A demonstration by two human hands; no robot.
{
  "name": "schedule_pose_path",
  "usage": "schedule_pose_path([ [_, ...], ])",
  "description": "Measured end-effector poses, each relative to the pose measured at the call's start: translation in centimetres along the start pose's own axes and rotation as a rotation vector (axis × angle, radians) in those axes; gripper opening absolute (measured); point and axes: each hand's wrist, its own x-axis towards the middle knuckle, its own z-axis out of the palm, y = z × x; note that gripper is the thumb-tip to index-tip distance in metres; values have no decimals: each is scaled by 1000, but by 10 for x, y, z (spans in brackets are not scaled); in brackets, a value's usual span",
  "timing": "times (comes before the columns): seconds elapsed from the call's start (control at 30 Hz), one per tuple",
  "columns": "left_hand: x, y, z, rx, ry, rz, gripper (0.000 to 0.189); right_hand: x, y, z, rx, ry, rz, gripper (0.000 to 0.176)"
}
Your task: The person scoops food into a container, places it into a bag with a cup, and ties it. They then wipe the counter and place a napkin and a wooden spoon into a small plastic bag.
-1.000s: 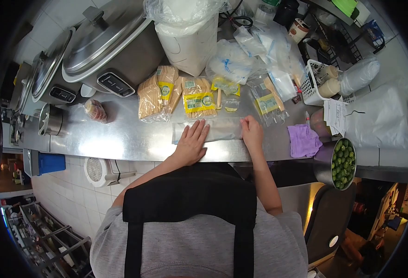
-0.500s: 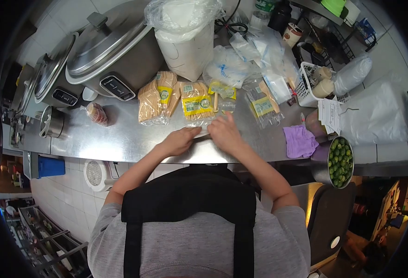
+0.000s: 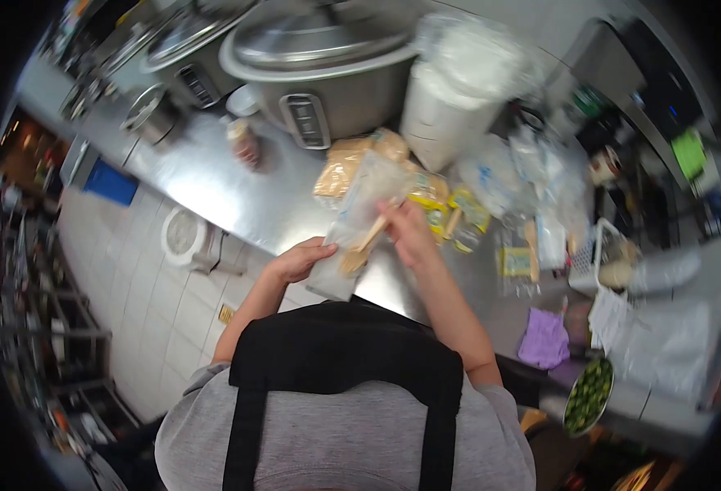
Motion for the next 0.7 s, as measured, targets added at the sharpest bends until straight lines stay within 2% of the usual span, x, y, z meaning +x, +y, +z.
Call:
schedule_pose_path([
  [0.03, -3, -3, -3, -18, 52, 29, 46, 14, -4, 9, 90, 63, -22, 30],
  [0.07, -6, -6, -6, -50, 60, 77, 45, 24, -9, 14, -43, 48, -82, 24],
  [0.1, -10, -8, -8, -80, 67, 128, 45, 27, -20, 24, -45, -12, -55, 24],
  [0.17, -19, -4, -4, -39, 57, 238, 48, 28, -47, 53, -394, -174, -203, 16],
  [0.2, -24, 1, 0, 20, 63, 301, 50, 27, -52, 69, -391, -223, -185, 16],
  [0.27, -31, 3, -2, 66, 89, 387, 53, 23, -59, 90, -542, -370, -307, 12],
  [0.3, -35, 5, -2, 131, 71, 453, 55, 26, -58, 96, -543, -393, -301, 12],
  [0.37, -45, 5, 2, 122, 136, 469, 51, 31, -58, 104, -968, -545, -322, 12],
  [0.43, -48, 7, 2, 225, 234, 386, 43, 39, -63, 110, -880, -550, -337, 13],
  [0.5, -48, 1, 2, 141, 267, 407, 40, 49, -62, 111, -795, -531, -355, 15],
  [0.6, -49, -8, -10, 38, 313, 431, 39, 61, -46, 118, -25, -351, -297, 17],
  [0.63, -49, -11, -14, 0, 331, 438, 39, 58, -39, 119, -29, -344, -304, 17],
  [0.7, -51, -11, -16, -1, 333, 459, 41, 53, -16, 113, -149, -453, -101, 21],
])
